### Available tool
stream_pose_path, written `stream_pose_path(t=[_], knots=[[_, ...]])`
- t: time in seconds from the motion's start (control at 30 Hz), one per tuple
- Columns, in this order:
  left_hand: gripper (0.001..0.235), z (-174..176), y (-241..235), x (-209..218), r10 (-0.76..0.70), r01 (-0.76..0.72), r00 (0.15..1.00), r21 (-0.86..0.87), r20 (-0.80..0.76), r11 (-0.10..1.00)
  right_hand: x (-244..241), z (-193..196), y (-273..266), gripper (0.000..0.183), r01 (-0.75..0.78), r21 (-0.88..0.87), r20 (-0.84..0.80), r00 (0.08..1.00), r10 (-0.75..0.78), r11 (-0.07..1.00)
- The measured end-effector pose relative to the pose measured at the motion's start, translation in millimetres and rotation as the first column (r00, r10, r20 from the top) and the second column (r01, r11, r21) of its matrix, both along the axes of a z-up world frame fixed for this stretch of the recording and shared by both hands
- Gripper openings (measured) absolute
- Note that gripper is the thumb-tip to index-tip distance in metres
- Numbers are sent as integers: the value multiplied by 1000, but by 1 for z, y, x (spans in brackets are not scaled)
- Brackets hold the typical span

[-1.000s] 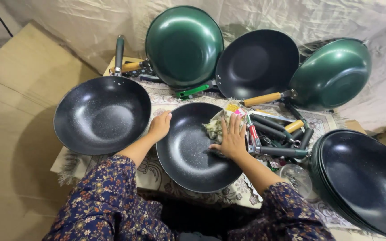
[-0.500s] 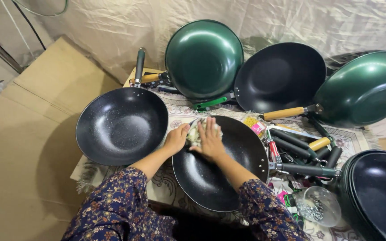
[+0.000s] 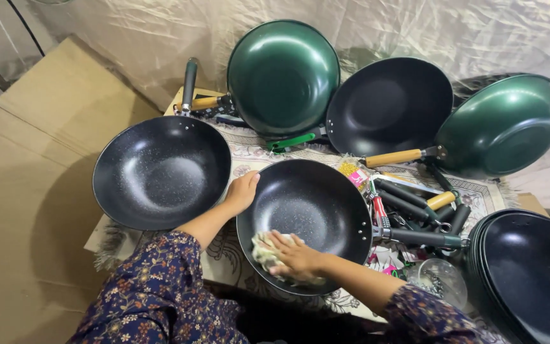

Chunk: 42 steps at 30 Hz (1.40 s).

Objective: The person unpacks a small bag of hardware, wipes down a black wok with a cloth, and then proceeds to attach a handle to the wok using a small tool.

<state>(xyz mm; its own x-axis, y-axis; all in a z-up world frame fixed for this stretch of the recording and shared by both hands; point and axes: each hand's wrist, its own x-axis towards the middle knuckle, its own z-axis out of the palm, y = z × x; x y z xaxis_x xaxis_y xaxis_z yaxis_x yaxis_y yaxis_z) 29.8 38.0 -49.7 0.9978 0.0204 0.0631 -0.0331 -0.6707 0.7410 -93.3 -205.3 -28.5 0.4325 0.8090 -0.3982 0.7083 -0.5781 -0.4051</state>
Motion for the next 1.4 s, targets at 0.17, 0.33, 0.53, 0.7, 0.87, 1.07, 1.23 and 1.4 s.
stream_pose_path(t=[0.17,0.33,0.53,0.7,0.87,1.07,1.23,1.4], knots=[[42,6,-2,-6,0,-1,1000,51,8,999,19,-13,-50,93,51,-219,350,936,30,974],[42,12,-2,-7,1,-1,1000,96,1,995,67,1,-52,113,304,-402,443,890,-106,864],[41,7,-1,0,-15,12,1000,119,27,993,107,-11,-17,115,436,-177,572,775,-268,883],[41,-1,-1,2,-7,3,999,114,41,994,98,-14,28,121,427,95,599,697,-394,899],[39,-4,2,2,-15,13,1000,103,24,995,68,-14,59,108,316,126,464,819,-337,940],[39,-3,-1,2,-5,6,1000,130,-3,991,15,-2,36,78,98,-89,173,982,-81,991],[40,8,1,-3,-20,21,1000,124,-8,992,-11,30,-17,73,-49,-256,-42,998,40,965],[42,22,0,-10,-32,33,999,122,-14,992,2,51,-60,97,179,-566,311,950,8,805]])
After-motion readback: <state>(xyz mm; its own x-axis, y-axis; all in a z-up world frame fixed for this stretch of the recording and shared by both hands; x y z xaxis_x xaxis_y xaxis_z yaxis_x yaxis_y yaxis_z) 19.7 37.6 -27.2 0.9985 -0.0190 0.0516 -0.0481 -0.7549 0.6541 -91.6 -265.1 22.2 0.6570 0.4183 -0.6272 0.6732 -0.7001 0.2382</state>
